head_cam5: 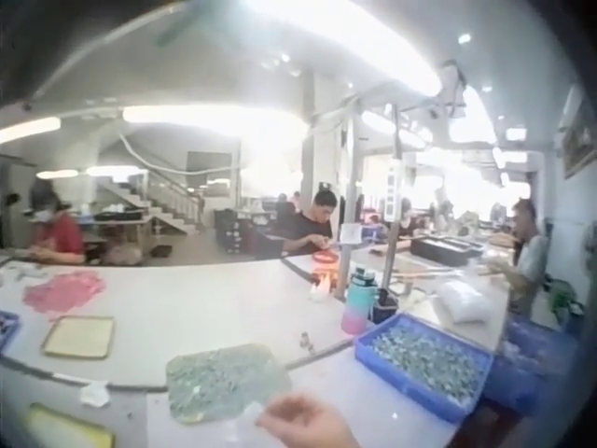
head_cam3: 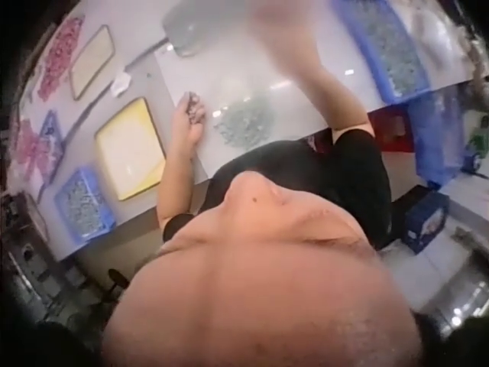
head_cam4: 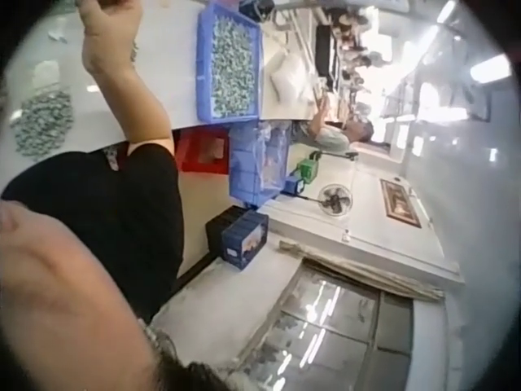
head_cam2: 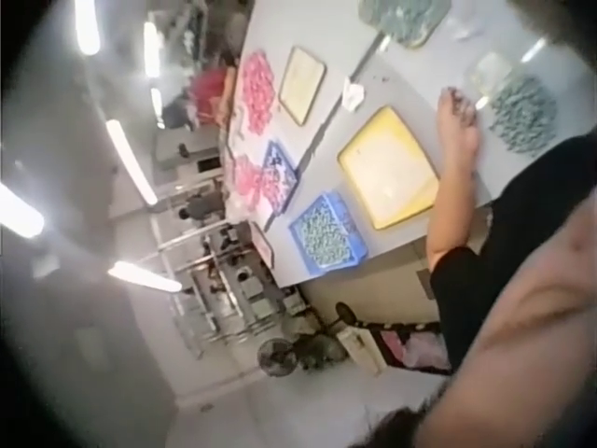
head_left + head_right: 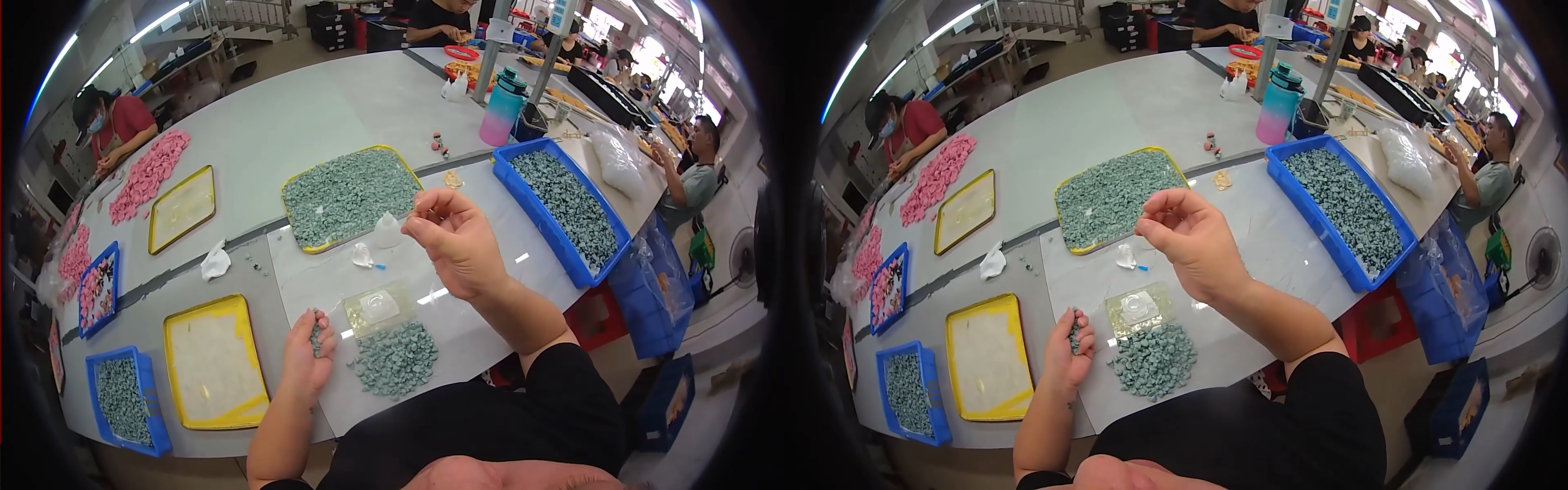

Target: Packing small green plastic components into a transparent plastic bag on a factory workbench.

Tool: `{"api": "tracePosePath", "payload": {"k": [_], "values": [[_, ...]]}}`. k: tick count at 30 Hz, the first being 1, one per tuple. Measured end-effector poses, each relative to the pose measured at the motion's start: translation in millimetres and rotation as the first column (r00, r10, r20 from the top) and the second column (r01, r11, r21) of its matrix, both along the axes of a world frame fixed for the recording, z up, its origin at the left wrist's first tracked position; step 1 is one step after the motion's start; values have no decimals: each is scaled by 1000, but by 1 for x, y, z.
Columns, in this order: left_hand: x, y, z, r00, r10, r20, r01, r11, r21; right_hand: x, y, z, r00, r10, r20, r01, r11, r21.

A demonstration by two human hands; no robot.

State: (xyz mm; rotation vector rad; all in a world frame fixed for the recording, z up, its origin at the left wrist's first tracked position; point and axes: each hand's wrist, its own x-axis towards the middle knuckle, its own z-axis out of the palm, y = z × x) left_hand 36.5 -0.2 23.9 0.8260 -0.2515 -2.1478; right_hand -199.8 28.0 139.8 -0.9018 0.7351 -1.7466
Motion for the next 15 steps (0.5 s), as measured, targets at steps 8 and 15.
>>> {"api": "tracePosePath", "payload": {"k": [8,15], "values": [[-14,0,-1,1000,-14,-23,14,1000,8,-12,7,4,999,-15,-46,13,999,-38],[-23,4,-1,1000,2,15,-2,1000,23,-19,15,4,985,-28,-168,13,996,-90]]}}
